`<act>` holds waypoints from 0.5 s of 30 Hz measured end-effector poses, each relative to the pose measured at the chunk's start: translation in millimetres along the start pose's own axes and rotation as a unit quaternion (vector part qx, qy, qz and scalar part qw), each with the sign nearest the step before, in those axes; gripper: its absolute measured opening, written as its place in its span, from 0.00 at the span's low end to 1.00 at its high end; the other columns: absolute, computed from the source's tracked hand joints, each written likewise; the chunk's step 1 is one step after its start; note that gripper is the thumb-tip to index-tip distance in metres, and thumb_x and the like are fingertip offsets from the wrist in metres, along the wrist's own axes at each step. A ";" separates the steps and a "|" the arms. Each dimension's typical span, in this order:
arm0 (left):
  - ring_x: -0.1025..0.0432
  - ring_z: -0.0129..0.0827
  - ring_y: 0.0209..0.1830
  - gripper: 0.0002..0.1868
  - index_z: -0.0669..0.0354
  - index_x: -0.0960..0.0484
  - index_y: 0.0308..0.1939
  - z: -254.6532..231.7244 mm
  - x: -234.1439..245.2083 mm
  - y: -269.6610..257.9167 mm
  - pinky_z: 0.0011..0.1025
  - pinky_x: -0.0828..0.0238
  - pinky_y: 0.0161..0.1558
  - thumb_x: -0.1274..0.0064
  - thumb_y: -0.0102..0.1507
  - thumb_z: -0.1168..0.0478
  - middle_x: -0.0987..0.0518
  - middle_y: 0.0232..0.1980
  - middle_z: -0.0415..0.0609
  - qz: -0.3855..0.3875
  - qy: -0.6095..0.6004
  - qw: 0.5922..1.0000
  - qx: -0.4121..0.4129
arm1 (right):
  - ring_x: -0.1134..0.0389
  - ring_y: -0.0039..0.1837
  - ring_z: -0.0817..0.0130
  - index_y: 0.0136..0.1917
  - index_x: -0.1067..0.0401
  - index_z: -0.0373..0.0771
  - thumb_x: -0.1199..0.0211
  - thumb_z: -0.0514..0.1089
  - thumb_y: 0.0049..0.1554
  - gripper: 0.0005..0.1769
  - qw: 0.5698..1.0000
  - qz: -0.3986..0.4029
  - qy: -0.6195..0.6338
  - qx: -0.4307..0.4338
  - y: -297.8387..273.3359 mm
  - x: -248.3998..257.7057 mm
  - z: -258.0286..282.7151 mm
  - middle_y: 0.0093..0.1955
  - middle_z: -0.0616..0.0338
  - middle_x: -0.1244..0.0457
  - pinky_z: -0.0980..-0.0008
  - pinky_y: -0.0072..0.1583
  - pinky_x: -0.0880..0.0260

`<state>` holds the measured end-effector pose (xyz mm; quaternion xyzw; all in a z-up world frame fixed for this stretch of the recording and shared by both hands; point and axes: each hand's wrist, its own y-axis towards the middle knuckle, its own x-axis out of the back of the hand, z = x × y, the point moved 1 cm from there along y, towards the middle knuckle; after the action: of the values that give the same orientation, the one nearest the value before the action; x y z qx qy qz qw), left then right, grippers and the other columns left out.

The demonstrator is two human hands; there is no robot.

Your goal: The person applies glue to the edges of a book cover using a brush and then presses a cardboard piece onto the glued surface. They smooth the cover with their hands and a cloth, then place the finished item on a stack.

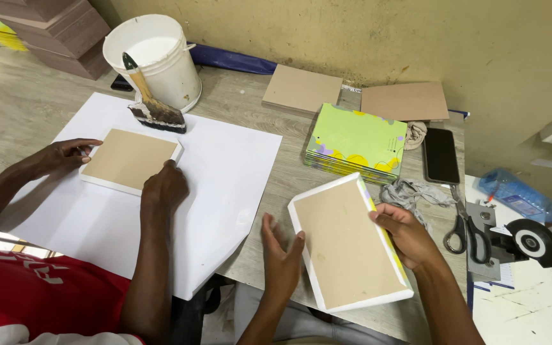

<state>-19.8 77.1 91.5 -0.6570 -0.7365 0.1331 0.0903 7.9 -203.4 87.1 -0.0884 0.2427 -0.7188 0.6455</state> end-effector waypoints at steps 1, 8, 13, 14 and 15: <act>0.59 0.40 0.93 0.53 0.45 0.57 0.87 0.1 1.0 -0.3 0.48 0.53 0.83 0.43 0.65 0.48 0.54 0.92 0.45 0.001 -0.002 1.000 0.001 | 0.32 0.34 0.64 0.45 0.27 0.38 0.33 0.42 0.65 0.08 1.000 -0.001 -0.002 0.000 -8.4 -3.3 4.1 0.37 0.52 0.30 0.63 0.37 0.32; 0.18 0.40 0.50 0.29 0.62 0.20 0.65 26.1 2.3 -2.7 0.45 0.18 0.49 0.35 0.59 0.66 0.11 0.54 0.56 0.175 -0.273 0.932 0.164 | 0.35 0.35 0.68 0.44 0.28 0.41 0.36 0.47 0.69 0.12 0.995 -0.089 0.017 0.048 -58.8 -24.5 28.5 0.37 0.58 0.32 0.68 0.39 0.37; 0.18 0.36 0.45 0.18 0.60 0.13 0.57 38.8 0.4 -8.7 0.36 0.21 0.41 0.37 0.62 0.64 0.09 0.51 0.52 0.175 -0.214 0.945 0.172 | 0.33 0.37 0.68 0.44 0.27 0.39 0.38 0.45 0.69 0.12 0.992 -0.091 0.001 0.083 -65.6 -27.0 17.5 0.39 0.58 0.31 0.69 0.43 0.35; 0.20 0.33 0.43 0.19 0.61 0.13 0.59 40.8 0.3 -10.4 0.33 0.23 0.38 0.40 0.63 0.65 0.10 0.49 0.51 0.180 -0.215 0.944 0.172 | 0.37 0.37 0.72 0.43 0.26 0.40 0.38 0.47 0.69 0.13 0.986 -0.098 -0.064 0.115 -65.4 -25.1 12.3 0.37 0.63 0.35 0.71 0.43 0.39; 0.22 0.30 0.40 0.21 0.62 0.13 0.61 42.2 -0.6 -9.7 0.29 0.25 0.35 0.43 0.64 0.65 0.11 0.48 0.49 0.188 -0.216 0.943 0.169 | 0.41 0.37 0.76 0.43 0.25 0.41 0.37 0.49 0.69 0.15 0.975 -0.106 -0.129 0.149 -64.3 -23.4 8.1 0.35 0.68 0.38 0.73 0.43 0.43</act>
<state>-42.0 72.3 54.6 -0.7141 -0.5682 0.4087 0.0120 -41.9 -179.4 128.3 -0.1088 0.0369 -0.7934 0.5978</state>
